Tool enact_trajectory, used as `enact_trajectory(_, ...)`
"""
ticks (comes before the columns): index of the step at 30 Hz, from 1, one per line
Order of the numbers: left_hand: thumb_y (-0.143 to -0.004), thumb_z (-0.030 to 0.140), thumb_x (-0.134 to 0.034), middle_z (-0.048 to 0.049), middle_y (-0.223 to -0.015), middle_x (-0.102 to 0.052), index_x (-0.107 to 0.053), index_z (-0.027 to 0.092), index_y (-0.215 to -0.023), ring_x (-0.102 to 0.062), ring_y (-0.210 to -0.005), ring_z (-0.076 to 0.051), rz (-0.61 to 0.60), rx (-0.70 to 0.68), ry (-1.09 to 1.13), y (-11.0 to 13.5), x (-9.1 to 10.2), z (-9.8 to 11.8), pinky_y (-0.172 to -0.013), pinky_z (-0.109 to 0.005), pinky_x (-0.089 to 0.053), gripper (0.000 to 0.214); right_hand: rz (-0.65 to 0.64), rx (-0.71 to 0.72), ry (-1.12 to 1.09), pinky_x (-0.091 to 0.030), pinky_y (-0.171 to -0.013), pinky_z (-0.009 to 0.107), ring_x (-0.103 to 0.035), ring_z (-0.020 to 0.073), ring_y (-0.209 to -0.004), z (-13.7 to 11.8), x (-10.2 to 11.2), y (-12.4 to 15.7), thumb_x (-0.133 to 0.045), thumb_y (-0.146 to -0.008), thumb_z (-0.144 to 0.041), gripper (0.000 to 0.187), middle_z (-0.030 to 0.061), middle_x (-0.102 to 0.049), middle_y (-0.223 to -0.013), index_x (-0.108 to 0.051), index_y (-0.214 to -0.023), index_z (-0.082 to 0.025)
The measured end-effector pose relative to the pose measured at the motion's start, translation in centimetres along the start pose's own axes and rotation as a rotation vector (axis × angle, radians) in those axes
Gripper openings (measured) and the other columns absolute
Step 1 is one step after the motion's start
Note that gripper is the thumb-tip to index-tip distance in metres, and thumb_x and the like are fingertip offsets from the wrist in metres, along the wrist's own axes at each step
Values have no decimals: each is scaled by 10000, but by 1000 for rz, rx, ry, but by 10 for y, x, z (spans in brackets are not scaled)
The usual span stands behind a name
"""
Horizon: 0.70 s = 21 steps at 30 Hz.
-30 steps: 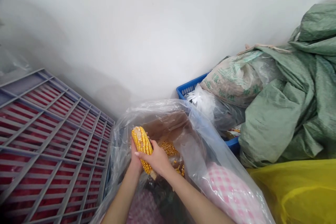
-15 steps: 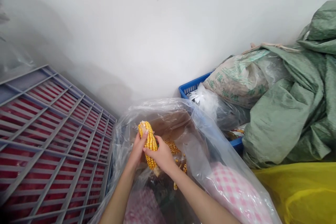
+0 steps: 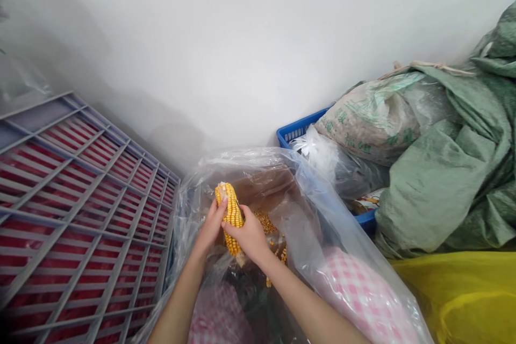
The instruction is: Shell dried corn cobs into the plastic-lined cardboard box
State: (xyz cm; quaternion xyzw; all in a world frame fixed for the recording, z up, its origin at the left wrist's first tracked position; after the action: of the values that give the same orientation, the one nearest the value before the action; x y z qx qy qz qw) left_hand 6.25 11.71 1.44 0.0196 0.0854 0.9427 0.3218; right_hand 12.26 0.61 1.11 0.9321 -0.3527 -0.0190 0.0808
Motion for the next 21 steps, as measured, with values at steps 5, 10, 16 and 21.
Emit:
enact_trajectory(5, -764, 570, -445, -96, -1032, -643, -609, 166, -1028, -568, -1013, -227, 104, 75, 55, -7, 15, -16, -845, -316, -433, 511, -19, -72, -154, -435, -797, 297, -588, 192, -911, 8, -4, -1, -601, -657, -383, 470, 70, -626, -1035, -514, -1066, -168)
enact_trajectory(10, -727, 466, -578, -89, -1046, -642, -559, 204, -1122, -602, -935, -221, -94, 154, 94, 0, -4, -13, -768, -295, -461, 474, 2, -63, -165, -434, -784, 293, -592, 191, -893, 10, -1, -3, -601, -655, -378, 450, 57, -636, -998, -523, -1048, -174)
enact_trajectory(16, -726, 258, -627, -77, -1106, -613, -464, 231, -1228, -604, -935, -197, -269, 251, 185, 13, -19, -10, -813, -291, -443, 528, 22, -56, -189, -431, -779, 293, -589, 193, -893, 10, 4, -4, -597, -663, -397, 447, 60, -634, -1000, -525, -1042, -171)
enact_trajectory(21, -740, 190, -606, -59, -1127, -593, -401, 260, -1262, -584, -979, -176, -321, 289, 326, 16, -30, -13, -885, -303, -420, 565, 34, -34, -114, -419, -770, 288, -583, 185, -878, 5, 10, -1, -590, -671, -384, 445, 48, -634, -982, -517, -1059, -179)
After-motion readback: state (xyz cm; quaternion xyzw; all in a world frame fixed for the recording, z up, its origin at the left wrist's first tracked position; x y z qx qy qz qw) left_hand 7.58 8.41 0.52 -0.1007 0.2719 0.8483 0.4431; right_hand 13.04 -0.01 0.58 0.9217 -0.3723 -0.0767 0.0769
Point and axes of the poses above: each hand's wrist, its own y-axis away from the middle knuckle, its own x-axis out of the back of the hand, z = x × y, the point moved 10 cm from there along -y, towards the middle knuckle
